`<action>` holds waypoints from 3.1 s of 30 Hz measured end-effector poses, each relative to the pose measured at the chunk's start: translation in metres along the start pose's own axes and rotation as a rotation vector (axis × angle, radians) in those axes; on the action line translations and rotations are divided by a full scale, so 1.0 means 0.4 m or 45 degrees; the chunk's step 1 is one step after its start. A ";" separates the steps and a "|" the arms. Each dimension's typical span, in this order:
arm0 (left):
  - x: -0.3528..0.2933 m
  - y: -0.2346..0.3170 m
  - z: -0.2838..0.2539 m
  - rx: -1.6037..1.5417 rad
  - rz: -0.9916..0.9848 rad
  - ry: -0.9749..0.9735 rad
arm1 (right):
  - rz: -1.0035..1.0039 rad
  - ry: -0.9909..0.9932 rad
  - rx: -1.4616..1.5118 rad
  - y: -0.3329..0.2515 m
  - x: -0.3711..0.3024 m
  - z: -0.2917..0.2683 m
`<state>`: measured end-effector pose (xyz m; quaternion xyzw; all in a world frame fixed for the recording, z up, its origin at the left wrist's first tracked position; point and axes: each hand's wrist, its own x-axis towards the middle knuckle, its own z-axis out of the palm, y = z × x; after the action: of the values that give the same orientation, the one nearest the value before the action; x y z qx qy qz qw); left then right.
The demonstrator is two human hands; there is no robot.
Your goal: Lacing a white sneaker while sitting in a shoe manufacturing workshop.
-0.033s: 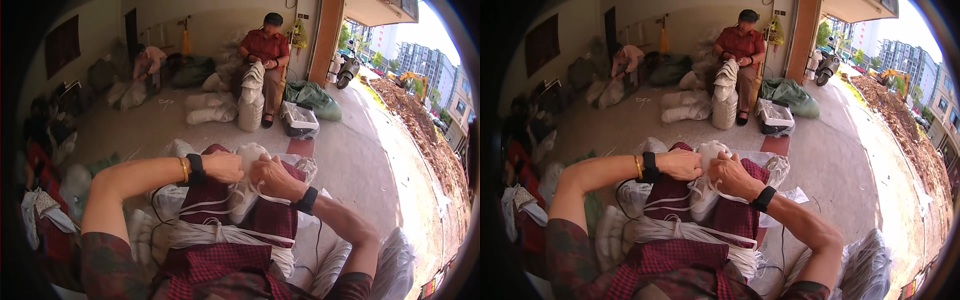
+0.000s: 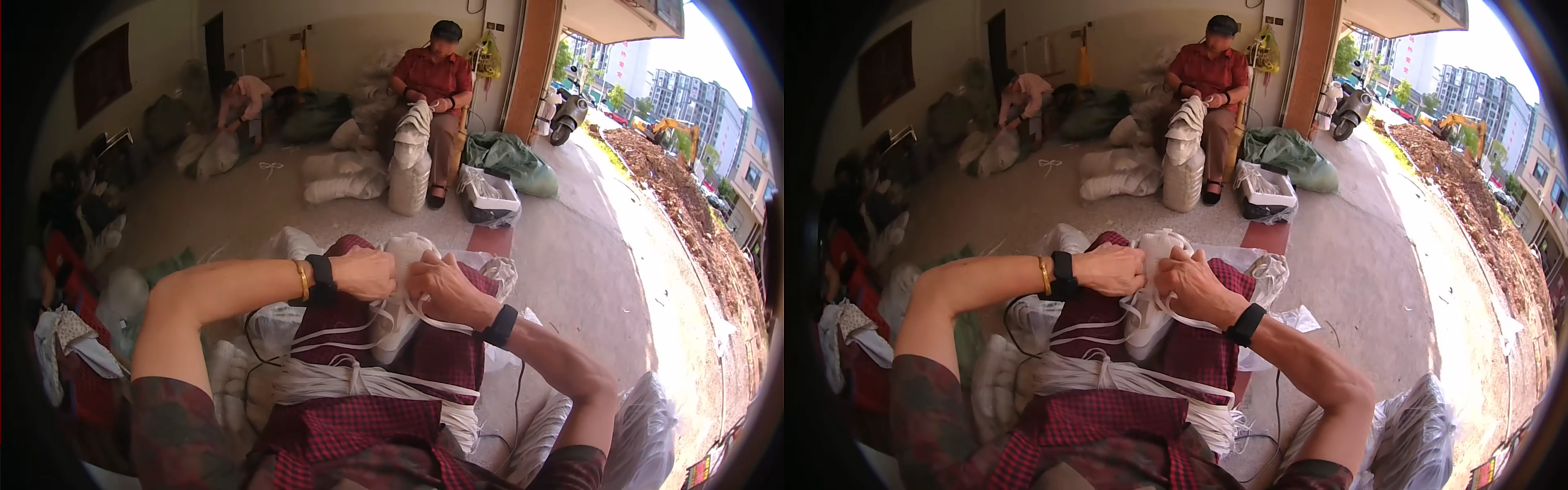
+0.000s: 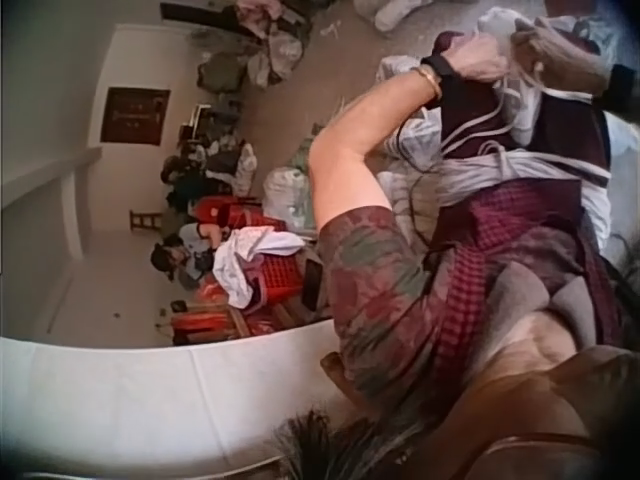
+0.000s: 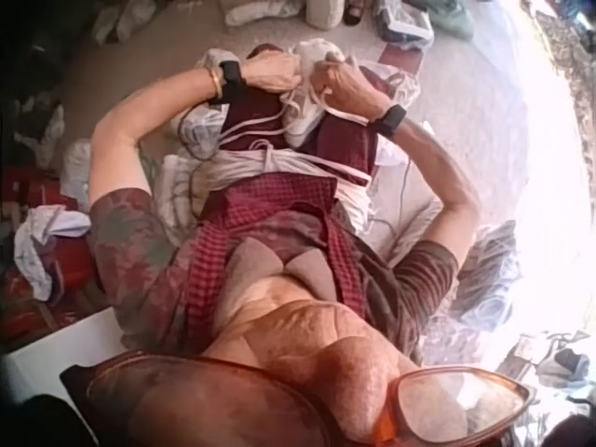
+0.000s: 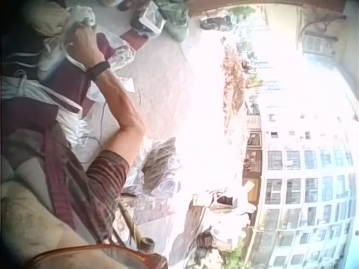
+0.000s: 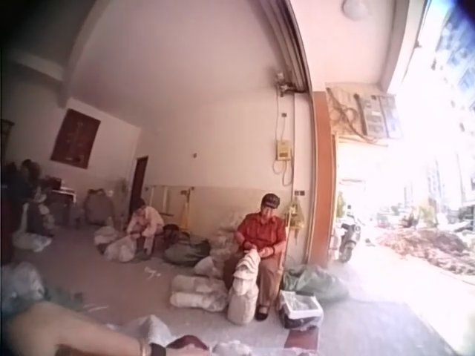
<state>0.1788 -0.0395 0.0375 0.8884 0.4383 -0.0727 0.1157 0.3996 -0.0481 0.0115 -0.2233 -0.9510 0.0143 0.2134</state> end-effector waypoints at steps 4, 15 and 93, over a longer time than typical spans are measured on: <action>-0.012 0.006 0.020 -0.120 -0.057 0.155 | -0.025 0.036 -0.111 -0.007 -0.002 0.013; -0.009 0.039 -0.052 -1.349 -0.132 0.495 | -0.041 0.035 -0.409 -0.003 -0.009 0.041; -0.303 0.220 -0.263 -1.451 0.234 0.486 | 0.492 0.335 0.364 -0.010 -0.006 0.002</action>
<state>0.1785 -0.1555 0.1794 0.7180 0.3427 0.3445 0.4983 0.3995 -0.0526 0.0104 -0.3682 -0.8432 0.1596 0.3577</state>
